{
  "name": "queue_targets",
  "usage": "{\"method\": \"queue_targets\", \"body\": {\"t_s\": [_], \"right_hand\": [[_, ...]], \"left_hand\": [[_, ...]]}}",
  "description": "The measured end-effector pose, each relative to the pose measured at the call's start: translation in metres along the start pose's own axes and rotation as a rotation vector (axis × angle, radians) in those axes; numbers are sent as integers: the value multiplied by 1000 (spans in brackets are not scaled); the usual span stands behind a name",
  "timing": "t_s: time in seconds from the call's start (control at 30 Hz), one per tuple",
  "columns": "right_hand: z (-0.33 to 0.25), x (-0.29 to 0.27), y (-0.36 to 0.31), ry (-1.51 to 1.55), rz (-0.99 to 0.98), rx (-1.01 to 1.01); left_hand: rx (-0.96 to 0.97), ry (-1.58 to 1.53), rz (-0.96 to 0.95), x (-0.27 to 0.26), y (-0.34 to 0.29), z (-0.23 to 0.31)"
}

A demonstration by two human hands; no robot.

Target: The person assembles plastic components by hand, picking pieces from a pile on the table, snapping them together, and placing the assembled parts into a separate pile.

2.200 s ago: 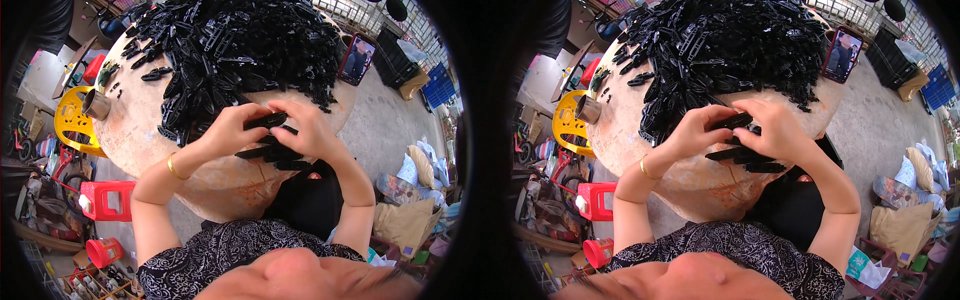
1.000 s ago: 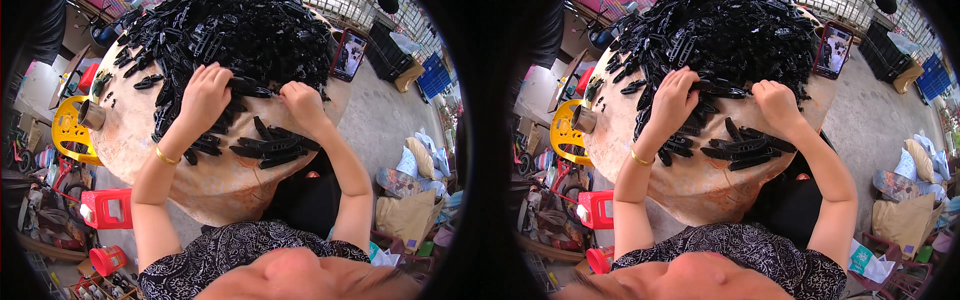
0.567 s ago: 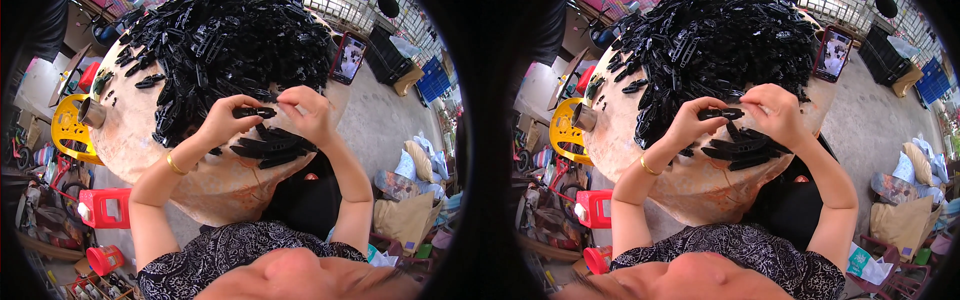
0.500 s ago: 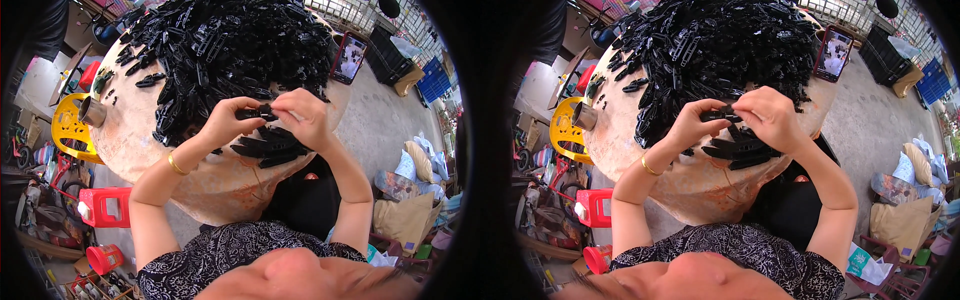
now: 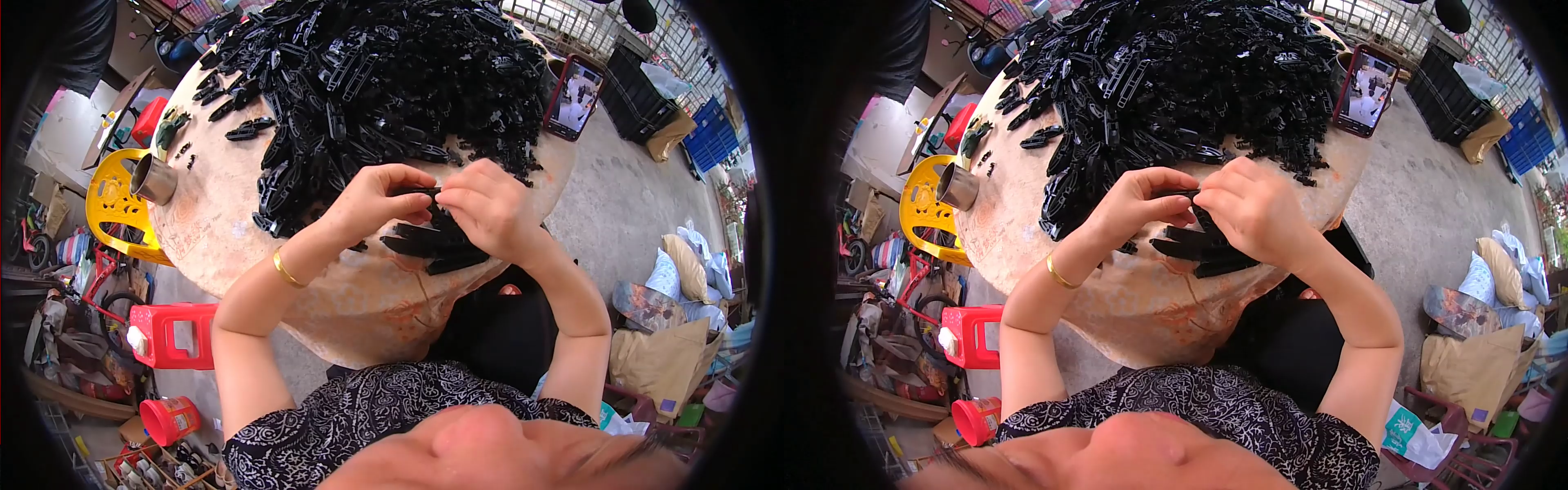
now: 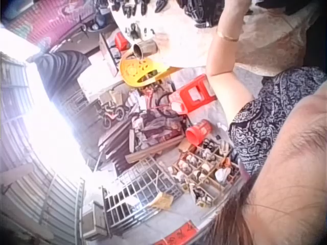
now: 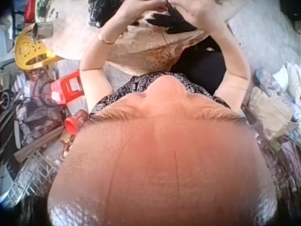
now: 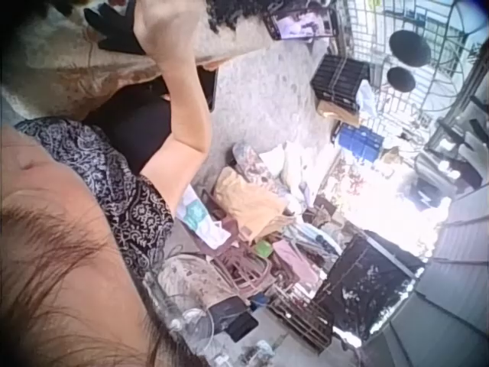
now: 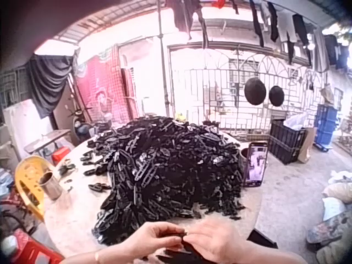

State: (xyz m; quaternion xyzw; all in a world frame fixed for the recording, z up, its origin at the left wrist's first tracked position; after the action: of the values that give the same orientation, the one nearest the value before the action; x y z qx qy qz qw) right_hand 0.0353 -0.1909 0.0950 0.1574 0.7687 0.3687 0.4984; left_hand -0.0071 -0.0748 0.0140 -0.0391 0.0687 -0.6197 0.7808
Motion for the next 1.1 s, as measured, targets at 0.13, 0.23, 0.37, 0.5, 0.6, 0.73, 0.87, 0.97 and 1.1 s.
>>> {"method": "queue_targets", "body": {"t_s": [0.13, 0.23, 0.37, 0.5, 0.6, 0.73, 0.87, 0.97, 1.1], "right_hand": [[18, -8, -1, 190, 77, 151], [20, -12, -4, 211, 155, 150], [22, -15, -5, 294, 250, 225], [19, -9, -5, 276, 172, 145], [13, -10, -4, 170, 147, 93], [6, -7, -6, 56, 58, 9], [16, -8, -1, 204, 134, 341], [55, 22, -28, 619, -80, 759], [48, 16, -21, 474, -116, 641]], "left_hand": [[-30, 43, -29, 3, -1, 2], [-22, -76, -32, 5, -3, 5], [20, 1, -104, 5, -1, 1], [5, 3, -114, 8, -1, 0], [-37, -99, -75, 7, -3, 2], [-65, -120, -59, 5, -2, 0], [34, -7, 16, 1, -4, 7], [166, 179, 105, 0, -9, 16], [201, 469, 186, 0, -15, 30]]}}
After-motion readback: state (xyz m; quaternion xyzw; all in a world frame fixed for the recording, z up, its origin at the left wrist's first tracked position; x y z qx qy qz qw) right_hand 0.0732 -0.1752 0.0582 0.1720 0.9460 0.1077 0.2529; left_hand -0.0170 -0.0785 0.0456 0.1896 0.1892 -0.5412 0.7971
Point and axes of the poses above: each hand's wrist, its own y-axis towards the middle knuckle, its own x-axis out of the palm, z = x × y, the point moved 9 cm from there along y, towards the middle knuckle, and after that the axes turned 8 degrees about y, right-handed, at the moved point
